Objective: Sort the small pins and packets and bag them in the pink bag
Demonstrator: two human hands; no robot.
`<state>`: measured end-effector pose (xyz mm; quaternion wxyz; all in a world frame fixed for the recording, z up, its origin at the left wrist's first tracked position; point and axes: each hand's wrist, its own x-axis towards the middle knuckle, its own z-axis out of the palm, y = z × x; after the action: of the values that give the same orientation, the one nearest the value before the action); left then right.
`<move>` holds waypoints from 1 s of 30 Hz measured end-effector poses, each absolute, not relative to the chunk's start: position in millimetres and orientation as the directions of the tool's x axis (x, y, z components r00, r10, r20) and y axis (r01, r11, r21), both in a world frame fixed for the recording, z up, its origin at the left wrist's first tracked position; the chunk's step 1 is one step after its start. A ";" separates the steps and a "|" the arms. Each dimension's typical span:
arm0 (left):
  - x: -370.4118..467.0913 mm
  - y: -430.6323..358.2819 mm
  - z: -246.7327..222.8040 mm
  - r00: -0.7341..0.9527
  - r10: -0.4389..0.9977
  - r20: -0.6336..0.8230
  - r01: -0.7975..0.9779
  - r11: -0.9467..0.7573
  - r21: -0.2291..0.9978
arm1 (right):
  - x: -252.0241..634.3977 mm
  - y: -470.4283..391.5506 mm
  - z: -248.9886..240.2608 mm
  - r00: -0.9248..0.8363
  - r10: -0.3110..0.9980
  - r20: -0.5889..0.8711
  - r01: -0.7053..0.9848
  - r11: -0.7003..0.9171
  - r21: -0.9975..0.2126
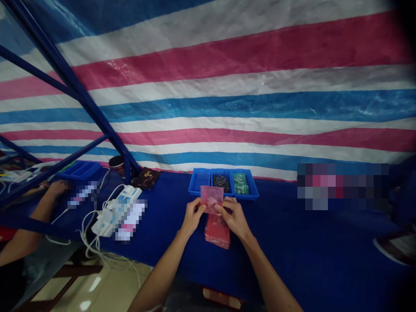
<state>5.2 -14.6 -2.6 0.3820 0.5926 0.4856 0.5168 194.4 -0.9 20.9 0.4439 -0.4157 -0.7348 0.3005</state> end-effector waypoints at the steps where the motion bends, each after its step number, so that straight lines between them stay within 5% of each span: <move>1: 5.4 -14.8 -1.2 -0.041 0.969 0.245 0.189 -0.233 0.954 | 194.7 -0.4 20.1 -0.247 0.883 0.400 0.348 0.466 -0.814; 7: 7.7 -16.1 9.7 -0.140 0.952 0.272 0.241 -0.233 0.942 | 193.6 0.3 18.8 -0.200 0.893 0.404 0.360 0.451 -0.817; 16: -28.9 30.9 43.5 -0.244 0.893 0.377 0.424 -0.252 0.870 | 200.2 2.2 19.4 0.120 0.922 0.369 0.271 0.327 -0.905; 22: -35.9 64.7 37.5 -0.169 0.966 0.198 0.728 -0.013 0.686 | 202.1 2.3 20.2 0.122 0.923 0.365 0.304 0.315 -0.899; 30: -27.2 66.4 51.9 -0.095 0.961 0.261 0.939 0.000 0.343 | 205.2 3.4 19.9 0.135 0.931 0.341 0.295 0.290 -0.910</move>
<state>-27.2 66.4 51.9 0.0240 0.6722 0.7066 0.2196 205.2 3.4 19.9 0.5454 -0.5196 -0.5897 0.2913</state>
